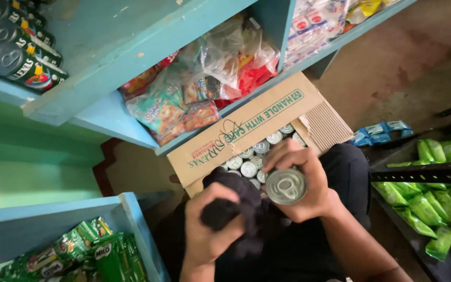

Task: Cleaning canned goods with a cloth and organizing them onto a grocery shelf.

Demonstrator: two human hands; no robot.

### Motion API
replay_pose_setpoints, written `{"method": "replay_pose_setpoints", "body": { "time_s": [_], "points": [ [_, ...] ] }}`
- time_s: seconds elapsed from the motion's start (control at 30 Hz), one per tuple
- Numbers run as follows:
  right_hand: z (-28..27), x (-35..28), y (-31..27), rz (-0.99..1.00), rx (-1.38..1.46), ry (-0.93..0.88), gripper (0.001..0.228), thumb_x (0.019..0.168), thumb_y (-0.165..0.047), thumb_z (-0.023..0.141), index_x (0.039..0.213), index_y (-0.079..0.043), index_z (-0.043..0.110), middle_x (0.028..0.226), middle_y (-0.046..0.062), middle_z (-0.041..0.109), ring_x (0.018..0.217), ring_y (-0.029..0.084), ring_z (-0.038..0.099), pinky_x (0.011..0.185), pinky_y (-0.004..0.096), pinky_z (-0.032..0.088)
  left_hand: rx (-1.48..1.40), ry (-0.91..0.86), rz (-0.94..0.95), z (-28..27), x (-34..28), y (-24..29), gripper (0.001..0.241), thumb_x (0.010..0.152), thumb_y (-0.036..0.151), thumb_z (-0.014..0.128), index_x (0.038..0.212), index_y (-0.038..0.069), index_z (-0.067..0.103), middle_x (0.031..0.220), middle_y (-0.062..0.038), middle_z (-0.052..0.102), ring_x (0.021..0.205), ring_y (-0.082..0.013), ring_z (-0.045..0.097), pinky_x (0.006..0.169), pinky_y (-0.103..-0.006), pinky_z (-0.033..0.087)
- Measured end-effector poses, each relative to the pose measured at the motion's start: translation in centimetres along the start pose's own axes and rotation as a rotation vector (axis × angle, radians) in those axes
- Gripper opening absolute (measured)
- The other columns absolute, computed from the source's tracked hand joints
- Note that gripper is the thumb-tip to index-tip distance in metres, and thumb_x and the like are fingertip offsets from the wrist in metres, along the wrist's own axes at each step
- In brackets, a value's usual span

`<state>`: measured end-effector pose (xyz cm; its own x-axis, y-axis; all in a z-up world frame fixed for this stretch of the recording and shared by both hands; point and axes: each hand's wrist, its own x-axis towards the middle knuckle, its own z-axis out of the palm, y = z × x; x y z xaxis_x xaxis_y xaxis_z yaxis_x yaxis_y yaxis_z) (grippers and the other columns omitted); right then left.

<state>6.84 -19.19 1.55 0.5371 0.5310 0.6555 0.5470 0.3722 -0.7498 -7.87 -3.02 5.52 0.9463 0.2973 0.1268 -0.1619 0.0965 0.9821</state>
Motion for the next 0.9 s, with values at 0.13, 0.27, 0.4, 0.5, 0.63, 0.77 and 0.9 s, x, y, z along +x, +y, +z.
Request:
{"method": "replay_pose_setpoints", "body": {
  "time_s": [0.13,0.27,0.4,0.5,0.63,0.77,0.9],
  "points": [
    [-0.3,1.9,-2.7,-0.014,-0.053,-0.176,0.033,0.071,-0.005,0.071,0.099,-0.01,0.054,0.095,0.006,0.068,0.083,0.023,0.067,0.08,0.036,0.056,0.003,-0.069,-0.124,2.0,1.5,0.5,0.02,0.071,-0.005,0.074,0.084,0.001,0.06,0.069,-0.004,0.064,0.049,-0.0118,0.054,0.046,-0.0244,0.047],
    [-2.4,2.1,-2.5,0.03,-0.198,-0.411,0.053,0.055,-0.013,0.075,0.101,-0.007,0.05,0.092,0.009,0.064,0.077,0.031,0.057,0.077,0.042,0.047,0.412,-0.082,-0.044,2.5,2.5,1.8,0.033,0.064,0.006,0.083,0.089,0.007,0.061,0.073,-0.003,0.069,0.06,-0.0152,0.058,0.062,-0.0282,0.054],
    [-3.0,1.4,-2.6,0.181,-0.269,-0.585,0.064,0.044,-0.013,0.073,0.105,-0.006,0.054,0.1,0.012,0.07,0.087,0.037,0.065,0.077,0.042,0.053,0.708,-0.175,0.018,3.1,3.0,1.3,0.064,0.061,0.021,0.086,0.108,0.007,0.045,0.102,-0.009,0.052,0.077,-0.027,0.06,0.069,-0.0374,0.053],
    [-2.8,1.2,-2.6,0.231,-0.221,-0.601,0.069,0.041,-0.014,0.071,0.108,-0.003,0.055,0.104,0.012,0.071,0.085,0.036,0.066,0.074,0.04,0.053,0.645,-0.19,0.025,3.5,3.1,1.0,0.076,0.059,0.021,0.088,0.115,0.003,0.041,0.119,-0.016,0.047,0.088,-0.0294,0.06,0.072,-0.0376,0.056],
    [-2.5,0.1,-2.6,0.291,-0.254,-0.49,0.068,0.045,-0.014,0.071,0.109,-0.001,0.055,0.108,0.013,0.066,0.093,0.032,0.064,0.086,0.038,0.052,0.507,-0.035,0.002,4.3,2.2,-0.1,0.087,0.055,0.017,0.088,0.128,0.002,0.042,0.121,-0.01,0.046,0.084,-0.0182,0.051,0.076,-0.0295,0.052],
    [-2.0,0.6,-3.3,0.271,-0.312,-0.427,0.063,0.045,-0.014,0.073,0.104,-0.002,0.054,0.102,0.011,0.067,0.089,0.031,0.064,0.081,0.037,0.053,0.306,0.037,-0.036,4.9,1.3,-1.8,0.076,0.058,0.014,0.082,0.123,0.005,0.042,0.112,-0.009,0.047,0.087,-0.0173,0.051,0.083,-0.0291,0.051],
    [-1.4,1.2,-3.6,0.112,-0.377,-0.452,0.059,0.049,-0.013,0.072,0.103,-0.003,0.051,0.101,0.012,0.064,0.082,0.033,0.058,0.078,0.041,0.049,0.1,0.107,-0.092,5.2,0.5,-3.2,0.076,0.056,0.012,0.079,0.124,0.008,0.046,0.101,-0.005,0.051,0.088,-0.0167,0.05,0.084,-0.0284,0.047]
  ]
}}
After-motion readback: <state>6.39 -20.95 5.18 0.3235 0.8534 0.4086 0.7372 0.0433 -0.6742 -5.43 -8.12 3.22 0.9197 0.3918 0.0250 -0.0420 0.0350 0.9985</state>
